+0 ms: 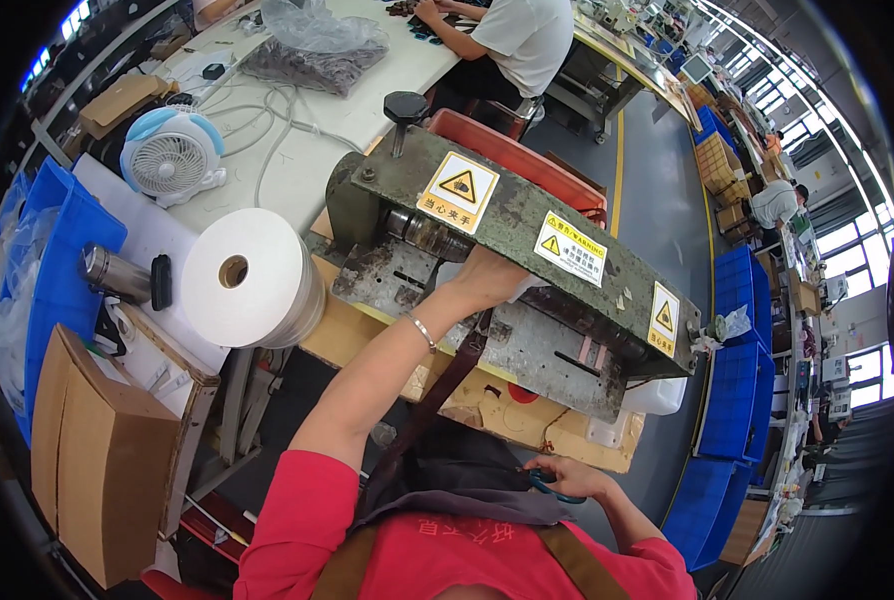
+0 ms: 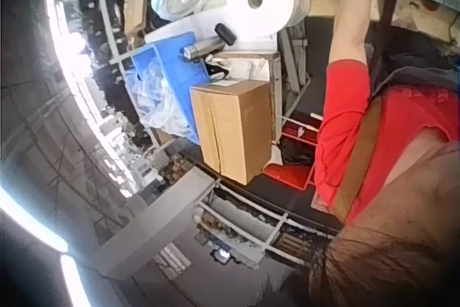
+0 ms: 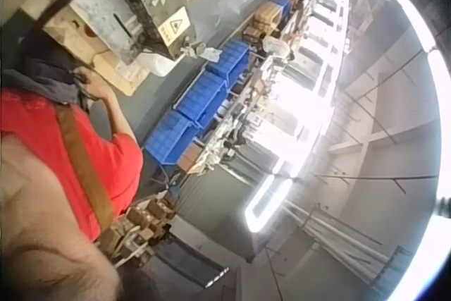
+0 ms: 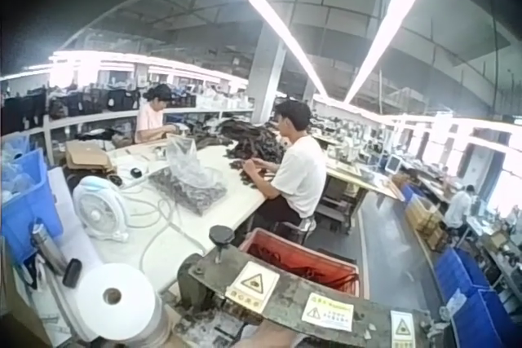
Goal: The person is preparing and cleaning leather straps using a manual press machine and scissors.
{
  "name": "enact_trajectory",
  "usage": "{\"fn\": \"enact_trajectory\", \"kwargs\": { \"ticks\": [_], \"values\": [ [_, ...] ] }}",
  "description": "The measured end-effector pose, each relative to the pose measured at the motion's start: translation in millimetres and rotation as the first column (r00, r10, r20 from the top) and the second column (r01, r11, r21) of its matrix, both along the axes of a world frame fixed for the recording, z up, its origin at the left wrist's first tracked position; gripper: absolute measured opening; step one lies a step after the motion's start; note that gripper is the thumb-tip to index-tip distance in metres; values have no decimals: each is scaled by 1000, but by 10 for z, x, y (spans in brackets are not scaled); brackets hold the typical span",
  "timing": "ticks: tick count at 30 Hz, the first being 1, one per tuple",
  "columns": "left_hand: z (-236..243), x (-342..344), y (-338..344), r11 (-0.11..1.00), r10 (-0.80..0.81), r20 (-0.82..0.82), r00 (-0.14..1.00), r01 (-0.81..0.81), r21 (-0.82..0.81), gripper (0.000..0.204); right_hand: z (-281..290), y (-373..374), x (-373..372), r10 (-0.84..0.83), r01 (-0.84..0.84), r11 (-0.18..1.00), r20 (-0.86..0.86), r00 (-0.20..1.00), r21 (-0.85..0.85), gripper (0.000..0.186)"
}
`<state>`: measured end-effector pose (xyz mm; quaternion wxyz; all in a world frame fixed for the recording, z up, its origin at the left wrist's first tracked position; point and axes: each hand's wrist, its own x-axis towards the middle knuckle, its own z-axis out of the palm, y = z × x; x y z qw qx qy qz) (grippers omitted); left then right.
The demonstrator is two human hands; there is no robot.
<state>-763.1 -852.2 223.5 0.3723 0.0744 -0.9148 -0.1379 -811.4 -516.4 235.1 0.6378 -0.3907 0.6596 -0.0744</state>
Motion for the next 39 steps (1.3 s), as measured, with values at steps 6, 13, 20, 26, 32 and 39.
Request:
{"fn": "enact_trajectory", "kwargs": {
  "ticks": [6,13,20,26,32,39],
  "values": [
    [23,248,-321,979,41,45,998,-49,199,26,105,8,4,14,-15,999,-56,998,-30,37],
    [-105,-269,223,985,61,-107,992,-43,167,28,214,13,87,55,-55,998,-65,996,-3,37],
    [203,421,-315,999,-23,330,944,37,-35,22,-73,409,24,-151,148,986,-40,988,-74,38],
    [75,163,-102,996,-79,302,950,63,61,44,89,60,79,-44,44,999,-41,998,-19,38],
    [26,274,-361,999,-26,328,944,11,47,51,74,9,-6,-106,106,994,-47,993,-10,36],
    [102,15,-86,907,-240,304,922,102,407,53,-44,154,-6,-173,172,984,-42,984,-39,42]
  ]
}}
